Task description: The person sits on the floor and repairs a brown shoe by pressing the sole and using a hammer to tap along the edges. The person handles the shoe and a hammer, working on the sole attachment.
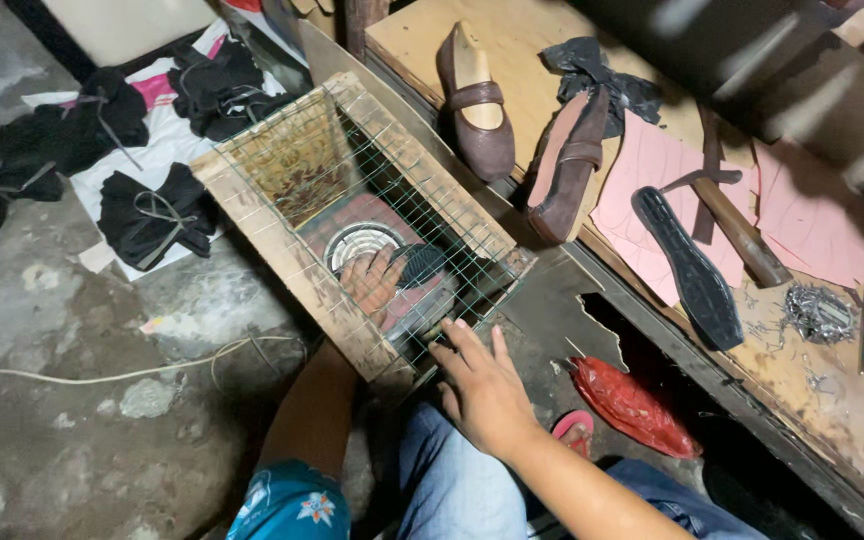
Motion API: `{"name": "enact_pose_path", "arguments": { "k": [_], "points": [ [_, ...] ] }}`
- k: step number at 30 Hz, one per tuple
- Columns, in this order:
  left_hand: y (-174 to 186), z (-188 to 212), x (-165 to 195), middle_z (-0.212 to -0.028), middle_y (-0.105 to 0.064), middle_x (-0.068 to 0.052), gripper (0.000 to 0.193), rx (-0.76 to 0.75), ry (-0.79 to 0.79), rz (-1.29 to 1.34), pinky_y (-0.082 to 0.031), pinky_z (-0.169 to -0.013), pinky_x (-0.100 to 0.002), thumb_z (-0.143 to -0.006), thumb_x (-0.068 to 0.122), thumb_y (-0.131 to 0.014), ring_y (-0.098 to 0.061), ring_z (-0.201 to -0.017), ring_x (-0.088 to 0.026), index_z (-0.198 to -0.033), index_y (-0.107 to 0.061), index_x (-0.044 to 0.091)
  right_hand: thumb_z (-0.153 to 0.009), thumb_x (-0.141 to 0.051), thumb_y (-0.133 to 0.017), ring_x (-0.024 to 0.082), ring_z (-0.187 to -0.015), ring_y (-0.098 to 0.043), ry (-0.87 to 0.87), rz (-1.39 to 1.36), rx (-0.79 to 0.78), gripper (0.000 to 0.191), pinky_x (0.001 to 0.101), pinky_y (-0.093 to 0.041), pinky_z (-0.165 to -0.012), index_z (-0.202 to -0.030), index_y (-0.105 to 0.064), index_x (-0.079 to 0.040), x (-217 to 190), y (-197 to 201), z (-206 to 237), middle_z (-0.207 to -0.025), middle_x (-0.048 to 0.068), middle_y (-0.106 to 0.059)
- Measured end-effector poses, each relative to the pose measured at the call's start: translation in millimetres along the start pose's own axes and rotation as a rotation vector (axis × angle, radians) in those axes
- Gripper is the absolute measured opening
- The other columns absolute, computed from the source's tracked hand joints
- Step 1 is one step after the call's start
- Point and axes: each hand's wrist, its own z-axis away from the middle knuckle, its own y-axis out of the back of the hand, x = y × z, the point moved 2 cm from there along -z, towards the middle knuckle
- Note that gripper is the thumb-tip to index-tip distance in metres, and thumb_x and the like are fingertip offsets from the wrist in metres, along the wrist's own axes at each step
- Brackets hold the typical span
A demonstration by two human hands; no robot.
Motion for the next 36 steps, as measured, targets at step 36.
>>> {"name": "enact_pose_path", "arguments": {
  "k": [36],
  "points": [
    [-162,13,159,-0.163,-0.035,-0.010,0.064,-0.286,0.468,-0.087,-0.027,-0.121,-0.047,-0.099,0.043,-0.043,-0.042,-0.141,-0.032,-0.156,-0.039,0.014,-0.080,-0.016,-0.075,0.035,-0.146,-0.034,-0.045,-0.005,-0.004,0.060,0.0597,-0.018,-0.118,-0.136,-0.056,-0.007,186,-37,153,-0.154,0.018,-0.041]
  ]
}}
